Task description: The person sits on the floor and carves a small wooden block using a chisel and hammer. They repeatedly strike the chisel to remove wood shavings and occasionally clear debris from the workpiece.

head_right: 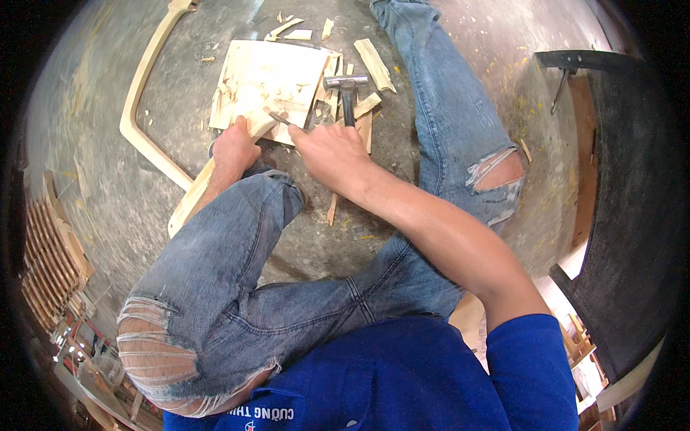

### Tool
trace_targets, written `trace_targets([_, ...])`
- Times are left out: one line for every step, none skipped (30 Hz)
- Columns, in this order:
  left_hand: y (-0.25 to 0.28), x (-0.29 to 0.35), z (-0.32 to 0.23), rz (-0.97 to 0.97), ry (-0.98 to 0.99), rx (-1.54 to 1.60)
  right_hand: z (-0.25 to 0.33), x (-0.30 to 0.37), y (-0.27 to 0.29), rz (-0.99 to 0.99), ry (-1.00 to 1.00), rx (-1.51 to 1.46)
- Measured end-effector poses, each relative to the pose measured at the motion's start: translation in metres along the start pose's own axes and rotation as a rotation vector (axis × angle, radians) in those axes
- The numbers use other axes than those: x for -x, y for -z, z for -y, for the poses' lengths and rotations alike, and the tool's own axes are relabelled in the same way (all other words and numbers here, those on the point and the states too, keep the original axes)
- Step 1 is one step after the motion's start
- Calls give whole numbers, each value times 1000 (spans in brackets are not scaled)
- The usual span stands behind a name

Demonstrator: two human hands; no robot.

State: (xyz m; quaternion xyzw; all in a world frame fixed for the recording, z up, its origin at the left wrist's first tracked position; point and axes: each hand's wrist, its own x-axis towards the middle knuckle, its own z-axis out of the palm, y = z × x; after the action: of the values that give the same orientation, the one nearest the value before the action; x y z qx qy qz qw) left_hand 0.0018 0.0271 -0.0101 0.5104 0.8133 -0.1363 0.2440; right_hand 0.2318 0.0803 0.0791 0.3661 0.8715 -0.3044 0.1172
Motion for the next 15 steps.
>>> trace_targets([0, 0, -2, -5, -8, 2, -1, -5, -3, -23, 24, 10])
trace_targets([-1, 0, -4, 4, -10, -1, -1, -8, -7, -39, 19, 12])
trace_targets([0, 0, -3, 12, -3, -6, 2, -13, -7, -55, 23, 13])
trace_targets([2, -1, -2, 18, 2, -11, 3, -16, -7, -72, 25, 14])
trace_targets([2, 0, -1, 28, 7, -19, 4, -12, -6, -23, 13, 12])
trace_targets([3, 1, -1, 33, 14, -25, 5, -4, -1, 24, 3, 14])
trace_targets([4, 2, -1, 38, 21, -32, 5, -2, 3, 71, -6, 15])
trace_targets([2, -1, 0, 26, 33, -54, 4, -11, -3, 18, 12, 8])
trace_targets([2, -1, -3, 27, 29, -39, 4, -17, -9, -31, 13, 1])
trace_targets([4, -1, -5, 29, 26, -25, 2, -19, -14, -80, 13, -6])
trace_targets([4, -2, -8, 30, 22, -11, -3, -16, -19, -81, 14, 2])
trace_targets([4, -1, -7, 32, 29, -16, -3, -16, -18, -83, 29, 8])
trace_targets([4, -1, -6, 33, 36, -21, -3, -16, -16, -85, 43, 15])
trace_targets([3, 0, -5, 34, 41, -24, -3, -10, -15, -36, 32, 21])
trace_targets([2, 0, -6, 30, 35, -35, 0, 0, -8, 14, 21, 27])
